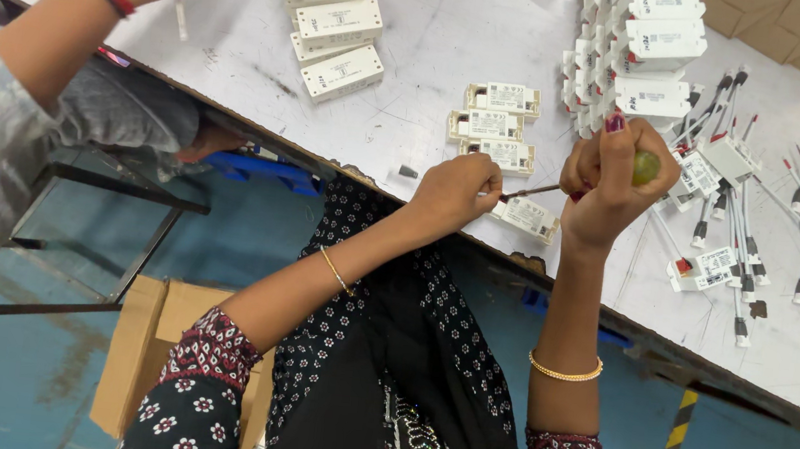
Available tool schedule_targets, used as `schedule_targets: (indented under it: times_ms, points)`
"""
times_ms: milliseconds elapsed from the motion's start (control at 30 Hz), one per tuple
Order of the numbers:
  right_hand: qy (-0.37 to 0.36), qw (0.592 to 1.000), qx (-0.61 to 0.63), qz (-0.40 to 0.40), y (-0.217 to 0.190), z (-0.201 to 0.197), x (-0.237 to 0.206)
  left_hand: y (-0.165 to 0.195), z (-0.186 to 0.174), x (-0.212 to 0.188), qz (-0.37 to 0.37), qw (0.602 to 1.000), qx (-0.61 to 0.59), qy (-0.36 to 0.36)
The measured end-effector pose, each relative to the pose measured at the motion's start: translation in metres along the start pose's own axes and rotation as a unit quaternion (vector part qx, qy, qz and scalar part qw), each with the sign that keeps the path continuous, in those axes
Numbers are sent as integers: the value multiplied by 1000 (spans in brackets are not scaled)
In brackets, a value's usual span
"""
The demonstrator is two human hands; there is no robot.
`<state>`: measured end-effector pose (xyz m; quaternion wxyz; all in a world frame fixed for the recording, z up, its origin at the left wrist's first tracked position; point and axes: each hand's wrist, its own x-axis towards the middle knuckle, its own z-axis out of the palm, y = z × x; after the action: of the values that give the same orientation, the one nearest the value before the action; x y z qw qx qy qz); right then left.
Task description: The person uses a screwdriver to attach wires to small white electronic devices on a workbench. They tighten screws to secure the connections and place the finished units aside.
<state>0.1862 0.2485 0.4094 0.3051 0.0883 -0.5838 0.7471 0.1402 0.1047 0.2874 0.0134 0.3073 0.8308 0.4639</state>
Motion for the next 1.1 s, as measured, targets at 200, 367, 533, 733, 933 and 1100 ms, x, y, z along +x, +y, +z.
schedule_targets:
  times_ms: [200,367,533,733,933,1100]
  points:
    - [-22,998,-50,-14,-30,47,-14,22,-35,-25,-20,1000,-8,12]
    - [-45,997,-68,0,-30,65,-5,21,-53,-17,-33,999,-14,8]
    - [-44,996,-80,2,-15,75,16,10,-67,5,-47,999,-8,-1]
    - [-68,995,-71,-3,4,74,39,-1,-70,29,-52,999,-17,2]
    - [-57,995,-78,7,12,75,60,-7,-75,47,-44,999,-17,1]
    - [-23,998,-51,17,34,55,72,-6,-73,55,-53,998,-18,18]
